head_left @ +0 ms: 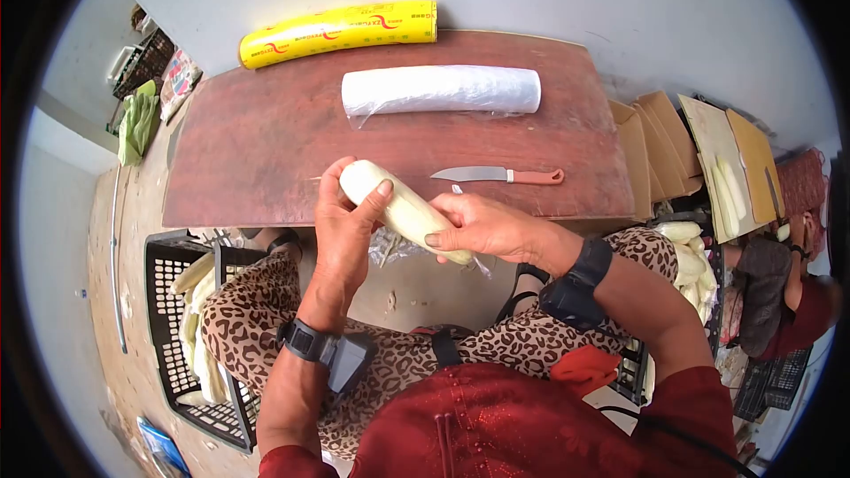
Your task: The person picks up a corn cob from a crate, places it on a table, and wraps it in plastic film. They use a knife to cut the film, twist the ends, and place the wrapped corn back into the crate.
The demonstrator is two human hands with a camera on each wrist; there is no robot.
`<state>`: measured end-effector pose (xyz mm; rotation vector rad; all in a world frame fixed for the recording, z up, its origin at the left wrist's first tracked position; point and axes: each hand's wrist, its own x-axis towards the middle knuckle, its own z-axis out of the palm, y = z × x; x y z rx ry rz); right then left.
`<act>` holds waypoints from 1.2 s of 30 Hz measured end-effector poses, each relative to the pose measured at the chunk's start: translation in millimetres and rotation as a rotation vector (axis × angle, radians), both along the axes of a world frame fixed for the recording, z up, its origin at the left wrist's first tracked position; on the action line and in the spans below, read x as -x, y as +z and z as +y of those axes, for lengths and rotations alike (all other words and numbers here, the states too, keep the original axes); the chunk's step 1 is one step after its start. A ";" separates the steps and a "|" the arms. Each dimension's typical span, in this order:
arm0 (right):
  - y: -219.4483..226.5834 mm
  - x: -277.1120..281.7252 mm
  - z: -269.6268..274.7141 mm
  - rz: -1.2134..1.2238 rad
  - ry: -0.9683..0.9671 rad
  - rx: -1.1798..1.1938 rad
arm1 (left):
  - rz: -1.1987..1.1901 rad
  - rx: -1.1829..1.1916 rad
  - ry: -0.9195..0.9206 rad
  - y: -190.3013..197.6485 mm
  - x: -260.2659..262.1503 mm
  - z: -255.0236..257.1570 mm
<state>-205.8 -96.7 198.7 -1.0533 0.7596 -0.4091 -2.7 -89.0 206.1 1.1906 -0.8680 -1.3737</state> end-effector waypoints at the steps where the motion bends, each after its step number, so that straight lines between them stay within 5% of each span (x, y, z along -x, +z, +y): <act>1: -0.4 1.7 -0.8 0.016 0.014 -0.003 | -0.008 -0.016 -0.026 -0.4 -0.9 -0.5; 11: -17.2 27.4 -11.6 0.169 0.285 0.046 | -0.698 0.025 -0.558 6.1 -28.9 7.7; 15: -15.0 28.2 -8.4 0.293 0.471 0.174 | -0.753 0.058 -0.778 -11.5 -34.0 20.0; 22: -15.5 23.0 -1.4 0.359 0.739 0.357 | -0.476 -0.190 -1.192 -12.6 -13.8 46.8; 26: -6.5 20.0 1.1 0.419 0.810 0.444 | -0.214 -0.345 -1.176 -17.0 -1.9 54.5; 29: -1.5 20.3 -0.6 0.466 0.767 0.530 | -0.207 -0.363 -1.109 -27.3 1.7 58.1; 32: -12.9 30.4 -16.5 0.382 0.466 0.542 | -0.036 -0.525 -0.948 -32.5 0.7 62.8; 36: 7.6 58.3 -33.3 0.893 -0.112 0.710 | -0.060 -0.496 -0.802 -16.8 -0.9 64.5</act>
